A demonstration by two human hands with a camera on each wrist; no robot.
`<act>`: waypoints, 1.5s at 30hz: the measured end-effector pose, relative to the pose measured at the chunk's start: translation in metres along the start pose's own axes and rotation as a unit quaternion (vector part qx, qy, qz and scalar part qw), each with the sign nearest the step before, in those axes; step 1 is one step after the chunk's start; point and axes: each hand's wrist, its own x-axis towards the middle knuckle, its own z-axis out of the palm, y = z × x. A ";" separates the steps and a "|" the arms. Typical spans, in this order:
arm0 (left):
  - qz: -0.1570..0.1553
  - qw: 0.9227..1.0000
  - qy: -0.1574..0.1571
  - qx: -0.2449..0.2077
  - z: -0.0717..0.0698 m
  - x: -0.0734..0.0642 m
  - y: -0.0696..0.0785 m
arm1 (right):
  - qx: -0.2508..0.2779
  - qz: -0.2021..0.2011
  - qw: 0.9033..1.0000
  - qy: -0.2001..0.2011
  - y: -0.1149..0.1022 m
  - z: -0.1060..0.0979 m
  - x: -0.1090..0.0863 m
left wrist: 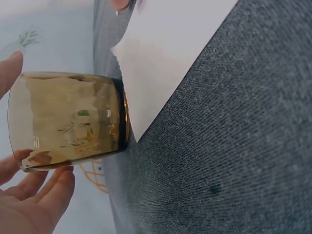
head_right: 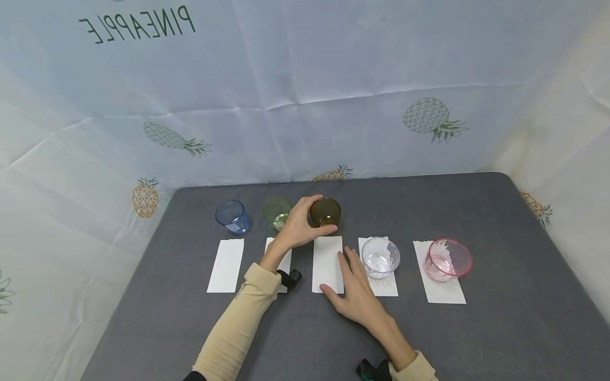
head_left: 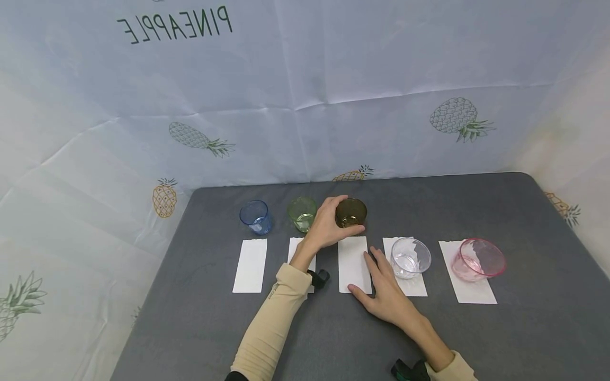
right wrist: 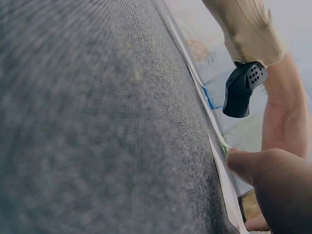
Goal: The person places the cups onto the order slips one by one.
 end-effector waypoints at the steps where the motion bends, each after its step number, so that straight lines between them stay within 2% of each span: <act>1: 0.000 1.000 0.000 0.002 0.000 0.000 0.000 | -0.002 -0.001 1.000 0.002 0.000 0.000 0.000; 15: -0.001 1.000 0.026 0.008 0.004 0.004 -0.003 | -0.020 -0.011 1.000 0.018 -0.001 0.003 0.000; 25: -0.012 1.000 0.025 -0.006 0.004 0.007 -0.004 | -0.016 -0.007 1.000 0.018 -0.001 0.002 0.000; 34: -0.004 0.999 0.036 -0.003 0.004 0.004 -0.001 | -0.019 -0.008 1.000 0.023 0.000 0.004 0.000; 39: 0.020 0.999 0.027 -0.010 0.000 0.001 0.005 | -0.019 -0.005 1.000 0.018 0.000 0.003 0.000; 45: 0.031 0.999 -0.006 -0.043 -0.008 -0.005 0.012 | -0.015 -0.002 1.000 0.011 -0.001 0.002 0.000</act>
